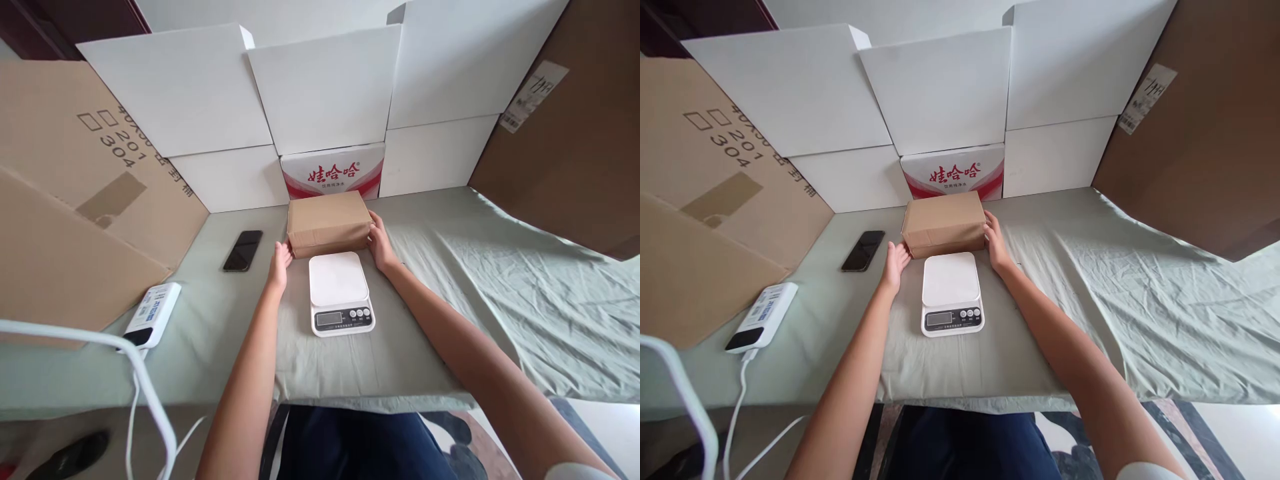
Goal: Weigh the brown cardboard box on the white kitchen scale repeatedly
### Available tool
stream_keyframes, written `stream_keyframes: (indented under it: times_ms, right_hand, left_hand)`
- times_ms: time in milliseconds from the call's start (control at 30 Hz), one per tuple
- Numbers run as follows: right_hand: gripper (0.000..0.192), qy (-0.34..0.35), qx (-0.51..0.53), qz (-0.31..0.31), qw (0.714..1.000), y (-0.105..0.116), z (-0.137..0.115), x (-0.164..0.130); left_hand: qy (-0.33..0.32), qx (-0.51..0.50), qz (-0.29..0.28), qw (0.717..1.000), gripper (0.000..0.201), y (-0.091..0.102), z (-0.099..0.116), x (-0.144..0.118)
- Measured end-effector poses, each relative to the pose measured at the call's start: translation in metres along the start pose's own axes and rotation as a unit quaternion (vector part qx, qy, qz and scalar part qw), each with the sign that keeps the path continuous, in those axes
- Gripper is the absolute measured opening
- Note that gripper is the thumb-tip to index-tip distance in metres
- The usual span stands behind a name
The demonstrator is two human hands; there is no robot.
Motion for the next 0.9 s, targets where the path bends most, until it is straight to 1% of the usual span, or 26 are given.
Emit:
stream_keyframes:
  times_ms: [100,200,233,300,333,400,467,500,567,667,700,767,900]
  right_hand:
    - [0.058,0.023,-0.019,-0.009,0.999,-0.003,-0.001,-0.003]
    - [0.063,0.047,-0.053,-0.013,0.997,-0.010,-0.007,-0.003]
    - [0.065,0.056,-0.064,-0.013,0.996,-0.012,-0.013,-0.002]
    - [0.069,0.089,-0.085,-0.009,0.992,-0.017,-0.030,-0.005]
    - [0.071,0.113,-0.095,-0.006,0.989,-0.020,-0.042,-0.009]
    - [0.074,0.160,-0.114,-0.006,0.980,-0.023,-0.065,-0.026]
    - [0.075,0.182,-0.125,-0.014,0.975,-0.023,-0.079,-0.055]
    - [0.075,0.183,-0.130,-0.014,0.974,-0.022,-0.083,-0.072]
    - [0.075,0.155,-0.148,-0.016,0.977,-0.016,-0.080,-0.107]
    - [0.075,0.109,-0.143,-0.025,0.983,-0.009,-0.069,-0.145]
    - [0.074,0.102,-0.142,-0.026,0.984,-0.007,-0.067,-0.152]
    - [0.073,0.097,-0.144,-0.023,0.985,-0.007,-0.066,-0.156]
    - [0.069,0.088,-0.128,-0.019,0.988,-0.010,-0.069,-0.148]
  left_hand:
    - [0.001,0.005,0.002,1.000,0.091,-0.002,0.001,-0.001]
    - [-0.008,0.012,0.010,1.000,0.096,-0.004,0.006,0.000]
    - [-0.023,0.020,0.015,0.999,0.097,-0.005,0.011,-0.001]
    - [-0.081,0.043,0.021,0.996,0.093,-0.006,0.026,-0.008]
    - [-0.119,0.052,0.024,0.991,0.090,-0.007,0.035,-0.015]
    - [-0.187,0.058,0.028,0.980,0.084,-0.008,0.051,-0.039]
    - [-0.221,0.044,0.027,0.974,0.085,-0.009,0.056,-0.071]
    - [-0.220,0.039,0.017,0.975,0.086,-0.011,0.055,-0.089]
    - [-0.191,0.032,-0.013,0.981,0.086,-0.014,0.044,-0.123]
    - [-0.147,0.025,-0.053,0.987,0.086,-0.020,0.026,-0.160]
    - [-0.141,0.023,-0.058,0.988,0.087,-0.021,0.022,-0.167]
    - [-0.136,0.018,-0.057,0.989,0.089,-0.023,0.020,-0.173]
    - [-0.132,0.013,-0.051,0.990,0.090,-0.025,0.022,-0.169]
Point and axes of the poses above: each hand's wrist, its own x-axis towards the middle knuckle, its own y-axis out of the back of the hand, z = x × y, the point moved 5 cm from there along x, towards the middle knuckle, and after that the axes turned 9 degrees about -z, right-handed, at the moved point
